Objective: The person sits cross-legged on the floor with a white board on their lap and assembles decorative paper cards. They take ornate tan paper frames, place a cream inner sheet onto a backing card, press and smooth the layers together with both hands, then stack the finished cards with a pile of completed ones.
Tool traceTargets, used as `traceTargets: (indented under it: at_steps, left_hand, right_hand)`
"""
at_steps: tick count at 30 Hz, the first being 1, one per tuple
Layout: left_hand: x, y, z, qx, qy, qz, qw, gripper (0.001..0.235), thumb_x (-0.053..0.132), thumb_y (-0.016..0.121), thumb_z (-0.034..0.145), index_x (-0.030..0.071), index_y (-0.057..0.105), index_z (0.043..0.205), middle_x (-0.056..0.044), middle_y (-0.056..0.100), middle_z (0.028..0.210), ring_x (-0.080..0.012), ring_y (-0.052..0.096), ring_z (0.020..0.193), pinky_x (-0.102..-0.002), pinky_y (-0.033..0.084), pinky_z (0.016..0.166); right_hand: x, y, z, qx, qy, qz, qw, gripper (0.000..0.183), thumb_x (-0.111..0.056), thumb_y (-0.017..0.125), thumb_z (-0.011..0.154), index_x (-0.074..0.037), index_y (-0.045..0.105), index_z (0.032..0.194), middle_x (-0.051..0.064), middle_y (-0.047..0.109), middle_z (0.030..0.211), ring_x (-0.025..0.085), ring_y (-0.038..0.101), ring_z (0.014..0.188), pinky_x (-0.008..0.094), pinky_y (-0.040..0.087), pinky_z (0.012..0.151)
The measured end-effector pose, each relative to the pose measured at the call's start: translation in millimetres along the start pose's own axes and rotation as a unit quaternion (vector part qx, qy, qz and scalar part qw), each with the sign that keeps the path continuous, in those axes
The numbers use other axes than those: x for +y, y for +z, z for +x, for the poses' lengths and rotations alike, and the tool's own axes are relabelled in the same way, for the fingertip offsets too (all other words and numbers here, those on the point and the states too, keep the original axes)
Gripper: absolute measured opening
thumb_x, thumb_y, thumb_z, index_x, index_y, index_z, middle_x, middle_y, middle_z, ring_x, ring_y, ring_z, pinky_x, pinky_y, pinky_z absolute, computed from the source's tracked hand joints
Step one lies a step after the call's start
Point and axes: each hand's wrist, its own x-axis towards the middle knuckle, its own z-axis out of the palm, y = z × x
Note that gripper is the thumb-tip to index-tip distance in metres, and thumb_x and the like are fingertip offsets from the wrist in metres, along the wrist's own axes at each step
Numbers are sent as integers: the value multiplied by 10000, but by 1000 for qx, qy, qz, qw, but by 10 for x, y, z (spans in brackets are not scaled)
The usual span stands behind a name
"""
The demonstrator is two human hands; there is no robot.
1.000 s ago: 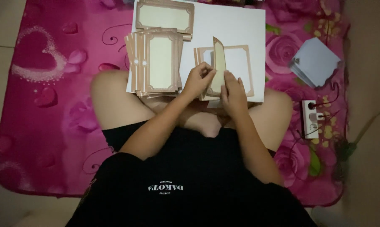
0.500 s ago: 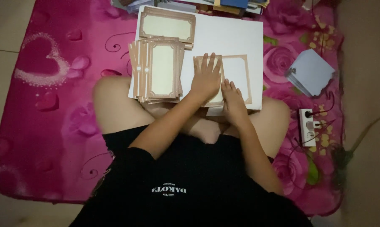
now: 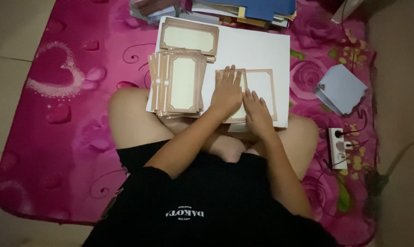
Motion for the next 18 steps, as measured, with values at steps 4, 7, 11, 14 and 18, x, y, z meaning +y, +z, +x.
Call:
traceTargets:
  at_steps: [4,7,11,14,18]
  left_hand:
    - [8,8,-13,6,11,3,1000,583,201,351,1016,62,368,1582,-197,287,1664,-376,202,1560,-593,57,1242]
    - [-47,27,-3,2,12,-12,1000,591,238,345,1023,59,360,1585,-215,283,1660,-383,185,1561,-604,44,1245]
    - [-53,57,-4,4,7,-22,1000,587,263,337,1023,82,378,1580,-197,281,1663,-369,182,1562,-596,56,1253]
    - [-57,84,35,0,1,-16,1000,606,288,327,1018,87,366,1589,-192,261,1674,-360,164,1569,-587,37,1260]
    - [-50,62,-5,13,-7,-4,1000,623,317,351,1011,78,373,1586,-204,270,1671,-373,172,1567,-593,26,1259]
  right_hand:
    - [-132,-121,-80,-1,26,59,998,639,-31,346,1012,-78,262,1644,131,201,1717,343,153,1580,514,78,1253]
    - [-13,-105,157,6,20,33,999,627,2,347,1012,-49,282,1634,175,250,1696,373,190,1567,543,101,1243]
    - [32,-130,390,44,23,37,998,558,-31,357,1058,-9,320,1614,230,291,1667,409,209,1552,577,123,1230]
    - [-22,-156,339,56,31,27,998,562,-31,362,1051,-6,324,1611,231,296,1664,407,225,1548,571,144,1225]
    - [-109,-55,92,54,44,3,998,588,-16,376,1025,12,309,1609,249,277,1668,427,225,1544,571,169,1222]
